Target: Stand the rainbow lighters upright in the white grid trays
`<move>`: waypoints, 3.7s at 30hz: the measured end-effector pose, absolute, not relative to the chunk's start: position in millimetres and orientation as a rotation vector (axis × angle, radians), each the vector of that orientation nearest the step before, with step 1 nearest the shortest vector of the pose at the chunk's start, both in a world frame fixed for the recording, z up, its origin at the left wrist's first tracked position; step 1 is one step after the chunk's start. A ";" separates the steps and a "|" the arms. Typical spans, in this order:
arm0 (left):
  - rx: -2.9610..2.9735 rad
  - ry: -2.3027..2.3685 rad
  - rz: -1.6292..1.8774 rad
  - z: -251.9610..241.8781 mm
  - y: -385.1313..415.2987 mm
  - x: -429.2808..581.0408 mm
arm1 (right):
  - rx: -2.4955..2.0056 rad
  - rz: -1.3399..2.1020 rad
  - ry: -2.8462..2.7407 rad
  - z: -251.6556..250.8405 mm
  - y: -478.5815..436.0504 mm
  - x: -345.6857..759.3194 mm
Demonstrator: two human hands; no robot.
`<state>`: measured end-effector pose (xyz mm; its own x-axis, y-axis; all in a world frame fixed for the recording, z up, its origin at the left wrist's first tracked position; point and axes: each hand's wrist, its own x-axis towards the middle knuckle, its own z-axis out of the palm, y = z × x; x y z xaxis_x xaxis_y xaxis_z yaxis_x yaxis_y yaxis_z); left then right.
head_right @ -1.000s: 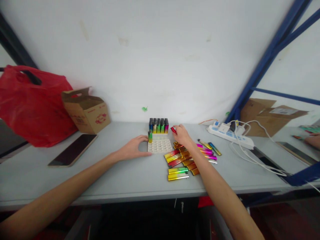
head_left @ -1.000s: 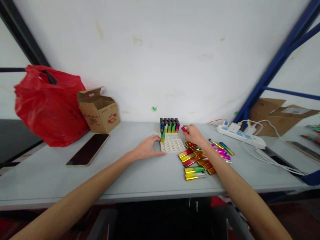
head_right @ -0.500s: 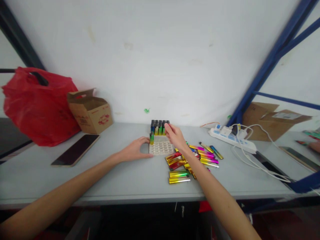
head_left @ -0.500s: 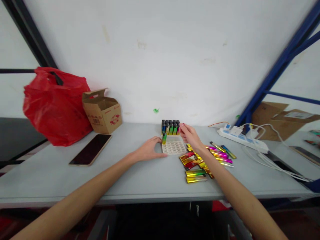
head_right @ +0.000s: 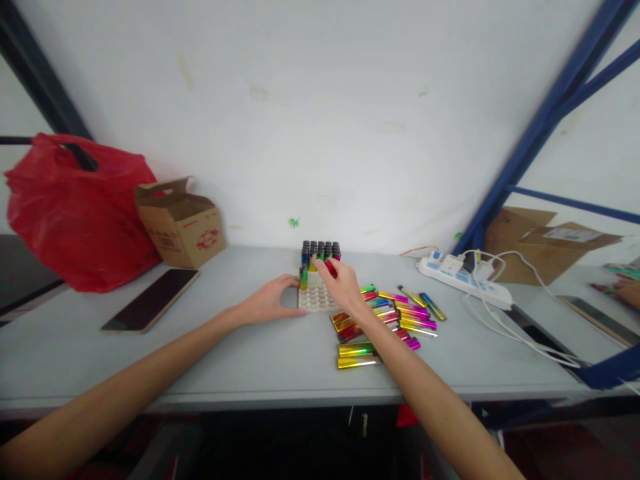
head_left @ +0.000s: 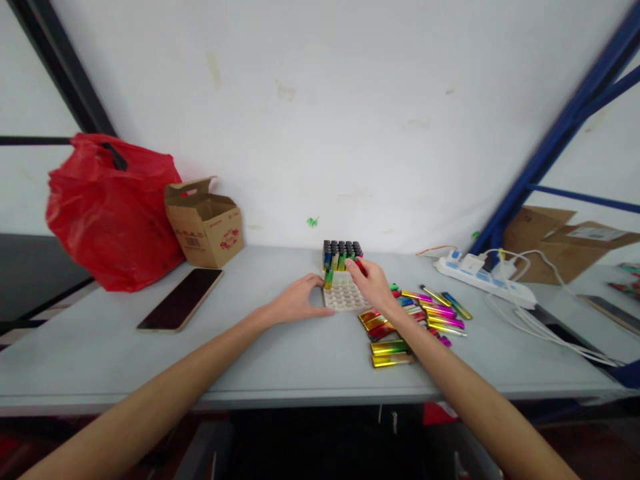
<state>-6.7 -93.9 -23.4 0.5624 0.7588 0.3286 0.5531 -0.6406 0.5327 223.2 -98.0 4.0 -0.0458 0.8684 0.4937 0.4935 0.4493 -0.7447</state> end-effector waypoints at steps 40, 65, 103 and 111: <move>2.451 1.124 0.664 -20.8 -93.3 -7.1 | -1.589 0.478 -2.346 21.2 -76.1 356.3; 2.467 1.103 0.687 -21.7 -93.1 -7.4 | -0.883 1.099 -1.405 26.4 -88.4 262.0; 2.492 1.070 0.673 -24.5 -91.7 -7.8 | -1.117 0.335 -2.341 -6.2 -96.2 228.4; 2.519 1.084 0.666 -24.6 -91.3 -6.9 | -1.213 -0.045 -2.502 -3.1 -102.1 219.4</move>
